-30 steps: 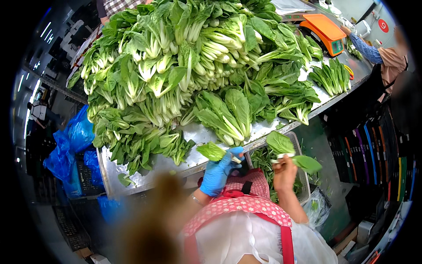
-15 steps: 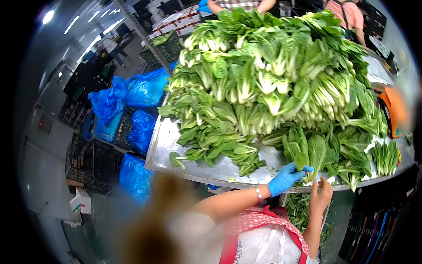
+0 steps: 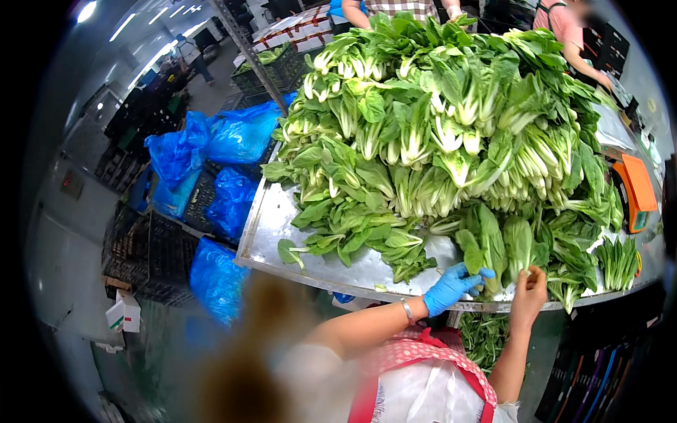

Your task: The person processes bok choy by hand, trimming away damaged outer leaves from each bunch and placing the cleaned vegetables into a metal bin or onto a scale.

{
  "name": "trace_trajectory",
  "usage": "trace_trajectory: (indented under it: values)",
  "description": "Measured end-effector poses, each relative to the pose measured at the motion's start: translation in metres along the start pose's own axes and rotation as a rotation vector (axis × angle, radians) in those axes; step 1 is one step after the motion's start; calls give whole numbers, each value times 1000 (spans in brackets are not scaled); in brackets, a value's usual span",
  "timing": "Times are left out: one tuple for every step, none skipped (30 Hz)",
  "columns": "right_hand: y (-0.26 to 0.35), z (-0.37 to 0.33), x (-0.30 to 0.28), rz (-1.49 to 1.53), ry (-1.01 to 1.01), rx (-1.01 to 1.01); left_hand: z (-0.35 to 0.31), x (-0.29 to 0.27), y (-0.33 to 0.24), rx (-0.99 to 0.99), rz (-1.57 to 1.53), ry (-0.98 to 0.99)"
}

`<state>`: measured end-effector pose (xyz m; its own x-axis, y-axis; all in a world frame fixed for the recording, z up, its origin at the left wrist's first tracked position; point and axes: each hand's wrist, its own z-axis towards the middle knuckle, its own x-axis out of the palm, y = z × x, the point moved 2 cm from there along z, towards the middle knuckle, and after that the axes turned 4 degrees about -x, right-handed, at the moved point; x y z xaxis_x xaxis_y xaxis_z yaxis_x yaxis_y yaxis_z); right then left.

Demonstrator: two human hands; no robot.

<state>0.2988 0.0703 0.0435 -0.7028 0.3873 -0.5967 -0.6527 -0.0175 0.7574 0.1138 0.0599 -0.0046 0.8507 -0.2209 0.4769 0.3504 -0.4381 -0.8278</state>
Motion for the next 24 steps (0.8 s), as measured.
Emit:
trace_trajectory:
  values:
    - [10, 3, -14, 17, -60, -40, -4, 2, -3, -26, 16, -4]
    - [6, 7, -14, 38, -62, -74, -9, 6, -8, 28, -40, -16]
    - [-4, 12, -9, 56, -66, -106, -9, 5, -4, 70, -95, -53]
    - [-32, 14, 2, 84, 15, -21, -9, 5, -2, 30, -83, -57]
    - [-58, 16, 6, 111, 97, 66, -12, 5, -1, -10, -77, -63]
    - [-45, 12, -6, 109, 3, 18, -18, 8, -5, 9, -50, -110]
    - [-24, 6, -15, 96, -101, -31, -20, 14, -8, 27, -24, -142]
    - [-14, 6, -20, 106, -154, -100, -22, 15, -6, 6, -116, -142]
    - [-10, 6, -23, 120, -203, -162, -24, 18, -3, -27, -200, -150]
    - [-30, 7, -12, 292, -112, 4, -25, 22, 2, -28, -290, -153]
    - [-46, 8, -2, 481, -21, 165, -24, 27, 2, -28, -374, -167]
    - [-37, 2, -9, 510, -69, 134, -26, 30, 2, -58, -367, -177]
    - [-26, -4, -15, 539, -114, 100, -24, 31, 1, -47, -370, -166]
    - [-24, -7, -17, 646, -114, 100, -23, 36, 2, -40, -398, -123]
    - [-21, -7, -16, 769, -115, 98, -20, 38, -1, -28, -414, -88]
    - [-27, -19, -14, 792, -67, 147, -23, 44, 5, -48, -430, -92]
    - [-25, -30, -15, 814, -49, 184, -19, 51, -1, -67, -402, -86]
    - [-22, -43, -14, 835, -54, 179, -20, 60, -2, -88, -381, -88]
    - [-19, -54, -12, 856, -57, 173, -20, 67, 0, -108, -359, -90]
    - [-21, -62, -8, 825, -22, 136, -15, 67, 11, -114, -434, -104]
    - [-25, -69, -5, 794, 13, 100, -12, 66, 18, -125, -399, -93]
    - [-26, -75, -4, 742, 44, 54, -10, 65, 24, -135, -363, -81]
    - [-29, -81, -3, 666, 68, -5, -9, 65, 29, -143, -327, -70]
    - [-31, -84, -5, 727, 96, 34, -8, 64, 32, -134, -297, -117]
